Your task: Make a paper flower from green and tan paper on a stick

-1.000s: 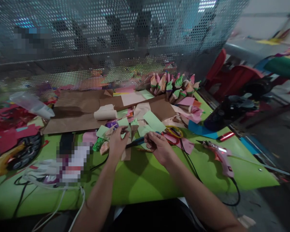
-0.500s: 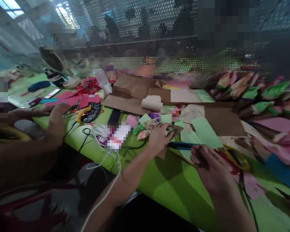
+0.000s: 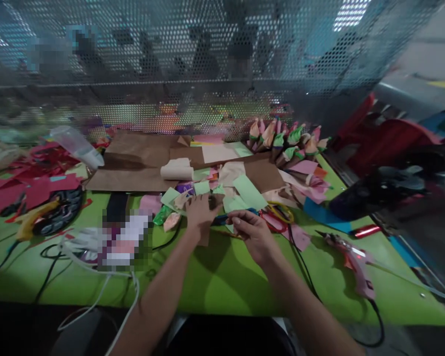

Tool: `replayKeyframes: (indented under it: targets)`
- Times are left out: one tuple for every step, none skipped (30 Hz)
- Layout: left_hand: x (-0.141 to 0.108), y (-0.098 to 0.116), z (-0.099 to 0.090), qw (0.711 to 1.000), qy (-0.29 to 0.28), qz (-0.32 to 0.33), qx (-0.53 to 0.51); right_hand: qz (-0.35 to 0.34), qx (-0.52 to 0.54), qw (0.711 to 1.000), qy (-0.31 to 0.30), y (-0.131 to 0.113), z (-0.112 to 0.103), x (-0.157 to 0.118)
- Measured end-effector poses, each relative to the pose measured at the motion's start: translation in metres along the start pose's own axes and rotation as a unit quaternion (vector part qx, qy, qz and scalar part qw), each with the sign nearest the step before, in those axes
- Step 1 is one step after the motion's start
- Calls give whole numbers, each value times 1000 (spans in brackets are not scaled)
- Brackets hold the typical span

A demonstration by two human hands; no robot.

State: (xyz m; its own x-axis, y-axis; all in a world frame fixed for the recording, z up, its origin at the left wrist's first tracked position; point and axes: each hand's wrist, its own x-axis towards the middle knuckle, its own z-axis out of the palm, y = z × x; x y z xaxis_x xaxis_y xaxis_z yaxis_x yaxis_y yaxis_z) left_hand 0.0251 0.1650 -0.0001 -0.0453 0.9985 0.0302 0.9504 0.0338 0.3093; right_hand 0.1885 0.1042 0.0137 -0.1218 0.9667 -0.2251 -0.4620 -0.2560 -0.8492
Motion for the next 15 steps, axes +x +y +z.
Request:
replayKeyframes:
  targets:
    - [0, 0, -1, 1000, -4, 0, 1, -3, 2, 1000, -3, 0, 0, 0]
    - [1, -1, -2, 1000, -8, 0, -2, -7, 4, 1000, -5, 0, 1, 0]
    - [1, -2, -3, 1000, -11, -2, -9, -11, 7, 1000, -6, 0, 1, 1]
    - [1, -4, -4, 1000, -10, -3, -17, -16, 9, 1000, -3, -1, 2, 2]
    - [1, -5, -6, 1000, -5, -5, -26, -20, 12, 1000, 2, -1, 2, 2]
    - [1, -7, -7, 999, 6, -6, -38, -23, 15, 1000, 9, -2, 2, 3]
    - [0, -9, -8, 998, 23, -5, -52, -25, 17, 999, 15, -3, 2, 4]
    - [-1, -12, -9, 997, 46, -2, -70, -26, 20, 999, 21, -3, 3, 4]
    - [-1, -14, -10, 993, 73, 5, -92, -26, 22, 999, 25, -4, 3, 4]
    - [-2, -16, -10, 988, 98, 15, -119, -26, 24, 999, 28, -4, 2, 4]
    - [-3, -19, -10, 981, 121, 28, -150, -26, 26, 999, 29, -4, 2, 4]
    - [-4, -20, -10, 972, 140, 42, -186, -26, 26, 999, 31, -4, 2, 4]
    - [-5, -22, -10, 961, 153, 55, -224, -26, 26, 999, 32, -4, 2, 4]
    - [-6, -22, -10, 949, 161, 65, -264, -27, 24, 999, 35, -4, 3, 4]
    - [-7, -22, -10, 936, 166, 72, -300, -28, 23, 999, 38, -4, 3, 5]
